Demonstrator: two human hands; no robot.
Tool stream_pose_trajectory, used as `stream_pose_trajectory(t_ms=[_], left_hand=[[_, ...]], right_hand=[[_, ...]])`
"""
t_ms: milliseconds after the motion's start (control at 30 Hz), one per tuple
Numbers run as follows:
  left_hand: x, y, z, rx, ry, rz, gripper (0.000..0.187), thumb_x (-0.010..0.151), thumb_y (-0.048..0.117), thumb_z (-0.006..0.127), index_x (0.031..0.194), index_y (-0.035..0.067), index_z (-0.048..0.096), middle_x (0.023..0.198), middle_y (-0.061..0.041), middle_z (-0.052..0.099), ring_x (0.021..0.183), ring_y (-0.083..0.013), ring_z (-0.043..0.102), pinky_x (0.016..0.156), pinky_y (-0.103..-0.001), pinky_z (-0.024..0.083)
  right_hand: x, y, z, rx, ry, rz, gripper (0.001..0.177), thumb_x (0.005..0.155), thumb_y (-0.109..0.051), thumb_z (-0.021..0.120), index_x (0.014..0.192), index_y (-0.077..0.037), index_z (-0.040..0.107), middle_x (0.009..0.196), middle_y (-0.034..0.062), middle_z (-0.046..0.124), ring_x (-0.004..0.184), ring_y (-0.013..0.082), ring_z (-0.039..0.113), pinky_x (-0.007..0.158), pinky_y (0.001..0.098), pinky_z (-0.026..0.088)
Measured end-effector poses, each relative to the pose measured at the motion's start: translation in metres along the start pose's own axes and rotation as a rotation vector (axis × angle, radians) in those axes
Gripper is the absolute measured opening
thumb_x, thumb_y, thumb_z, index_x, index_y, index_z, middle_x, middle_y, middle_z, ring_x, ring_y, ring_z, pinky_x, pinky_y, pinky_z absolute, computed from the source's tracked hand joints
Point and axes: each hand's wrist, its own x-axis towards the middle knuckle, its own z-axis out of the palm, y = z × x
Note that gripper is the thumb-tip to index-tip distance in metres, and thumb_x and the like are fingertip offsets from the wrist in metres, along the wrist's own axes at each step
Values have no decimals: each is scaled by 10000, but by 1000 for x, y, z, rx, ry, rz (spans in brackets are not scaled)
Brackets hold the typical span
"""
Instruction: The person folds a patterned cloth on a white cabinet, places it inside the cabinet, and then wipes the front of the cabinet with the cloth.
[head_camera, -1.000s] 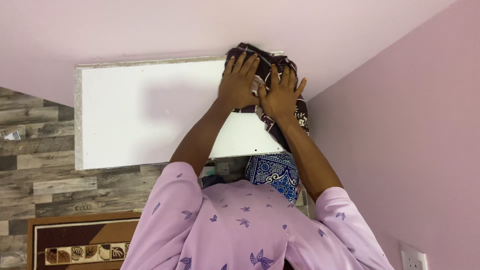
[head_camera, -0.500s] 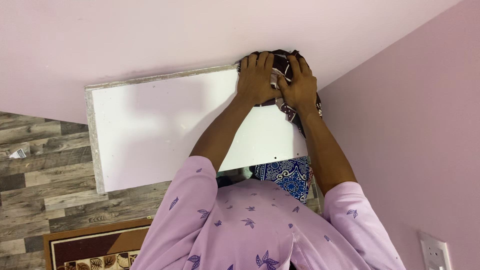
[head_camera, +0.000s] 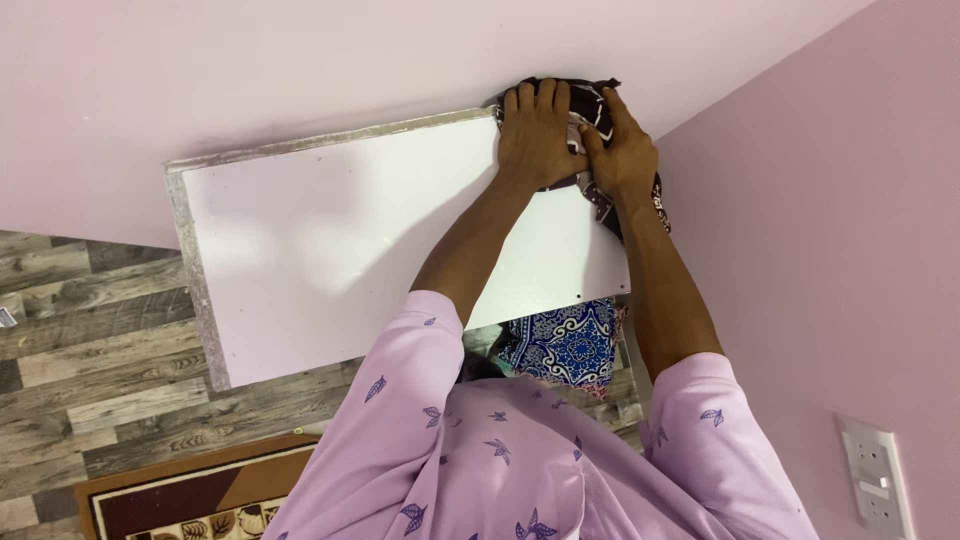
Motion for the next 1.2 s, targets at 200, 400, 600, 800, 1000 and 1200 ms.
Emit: stream_pose_trajectory(t_ms=[200, 400, 600, 800, 1000, 1200], left_hand=[[4, -1, 1, 30, -29, 66, 1113, 627, 675, 755, 1405, -64, 460, 1335, -181, 503, 1163, -366, 453, 1048, -520, 342], [3, -2, -2, 21, -33, 98, 1117, 658, 683, 748, 1407, -87, 442, 1341, -203, 490, 1235, -380, 429, 1056, -564, 318], [-9, 4, 3, -15, -39, 11, 991, 736, 573, 723, 1444, -61, 442, 1439, -196, 470, 1303, -380, 416, 1111, -551, 305], [-18, 19, 7, -18, -187, -49, 1020, 807, 534, 675, 1563, -63, 341, 1624, -219, 328, 1514, -383, 251, 1280, -553, 124], [-33, 49, 14, 148, -14, -115, 891, 891, 474, 609, 1557, -46, 327, 1658, -211, 249, 1548, -412, 143, 1258, -583, 58], [-61, 97, 17, 116, -62, -268, 884, 944, 539, 507, 1566, -46, 278, 1660, -228, 182, 1544, -420, 87, 1252, -597, 42]], right_hand=[[-1, -3, 9, -60, -30, 252, 616, 946, -448, 724, 1460, -166, 533, 1017, 119, 768, 839, 282, 757, 782, 429, 579], [-4, 10, 18, -102, 105, 123, 600, 947, -437, 736, 1432, -126, 569, 1034, 158, 765, 842, 336, 749, 747, 453, 579], [-6, 18, 21, -125, 90, 73, 616, 972, -439, 711, 1450, -83, 556, 1061, 184, 738, 888, 351, 733, 768, 459, 570], [-5, 26, 25, -63, 102, 10, 616, 963, -398, 716, 1448, -57, 550, 1168, 205, 725, 989, 367, 728, 826, 459, 571], [5, 30, 6, 89, -17, 5, 681, 935, -378, 708, 1484, -48, 476, 1180, 194, 733, 1015, 360, 737, 877, 446, 563], [-6, 59, -11, 490, -177, -32, 702, 909, -277, 700, 1503, -40, 412, 1131, 137, 777, 961, 254, 769, 862, 385, 598]])
